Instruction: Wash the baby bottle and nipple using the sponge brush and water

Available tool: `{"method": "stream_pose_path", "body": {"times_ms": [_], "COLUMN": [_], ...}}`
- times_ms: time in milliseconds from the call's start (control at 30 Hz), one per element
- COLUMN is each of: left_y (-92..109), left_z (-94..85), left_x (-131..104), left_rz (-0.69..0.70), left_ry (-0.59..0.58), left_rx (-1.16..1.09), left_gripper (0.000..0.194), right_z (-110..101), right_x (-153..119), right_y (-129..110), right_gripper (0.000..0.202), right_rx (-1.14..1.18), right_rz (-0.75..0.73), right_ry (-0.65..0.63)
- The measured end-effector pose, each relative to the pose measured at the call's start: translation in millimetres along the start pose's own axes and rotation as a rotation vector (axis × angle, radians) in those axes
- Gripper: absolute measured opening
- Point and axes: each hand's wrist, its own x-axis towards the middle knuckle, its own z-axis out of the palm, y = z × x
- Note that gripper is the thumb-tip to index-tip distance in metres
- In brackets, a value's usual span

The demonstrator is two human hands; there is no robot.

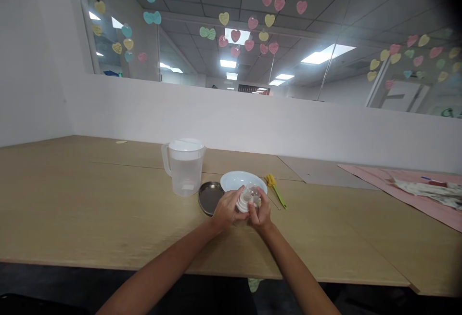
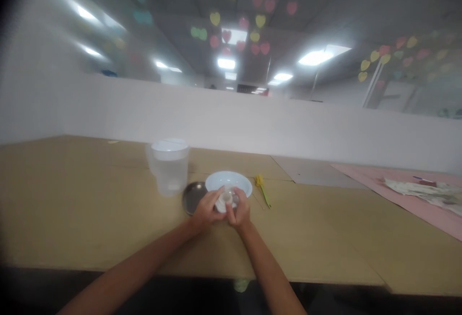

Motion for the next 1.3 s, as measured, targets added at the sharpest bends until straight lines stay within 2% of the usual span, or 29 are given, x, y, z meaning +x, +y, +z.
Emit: {"method": "stream_pose_path", "body": {"times_ms": [167, 367, 433, 533, 633, 733, 933, 1100, 1200, 1300], "left_y": [2.0, 2.0, 1.9, 2.5, 2.9, 1.7, 0.9, 3.8, 3.8, 3.6], "left_z": [1.0, -1.1, -2.7, -4.2, -4.3, -3.2, -2.2, -3.4, -3.2, -3.0], "left_x": [1.9, 2.0, 1.8, 2.0, 2.1, 1.6, 1.4, 2.7, 2.8, 2.8], "left_rz": [-0.026, -0.091, -0.119, -0.168, -0.207, -0.206, -0.179, -0.185, -0.175, -0.167], "left_ry": [0.012, -0.022, -0.031, -0.044, -0.056, -0.066, -0.057, -0.056, -0.053, -0.041], "left_rx": [0.013, 0.013, 0.006, -0.012, -0.028, -0.033, -0.03, -0.024, -0.016, -0.013], "left_gripper": [0.072, 0.075, 0.073, 0.072, 0.073, 0.07, 0.067, 0.068, 0.067, 0.067], "right_z": [5.0, -1.5, -4.9, -5.8, -2.3, 0.6, 0.2, -1.7, -3.9, -6.7], "right_x": [1.3, 19.7, 25.8, 29.5, 26.7, 22.8, 21.9, 21.9, 22.6, 24.5], "right_y": [5.5, 1.1, 0.4, 3.9, 10.9, 17.1, 21.2, 18.3, 13.8, 9.3], "right_gripper": [0.048, 0.041, 0.036, 0.036, 0.037, 0.041, 0.031, 0.027, 0.026, 0.026], "right_rx": [0.012, 0.007, -0.008, 0.036, 0.102, 0.137, 0.196, 0.24, 0.121, 0.01], "right_rz": [0.014, 0.179, 0.293, 0.466, 0.498, 0.486, 0.47, 0.618, 0.63, 0.565], "right_ry": [0.118, 0.292, 0.239, 0.079, -0.052, -0.118, -0.201, -0.272, -0.236, -0.151]}}
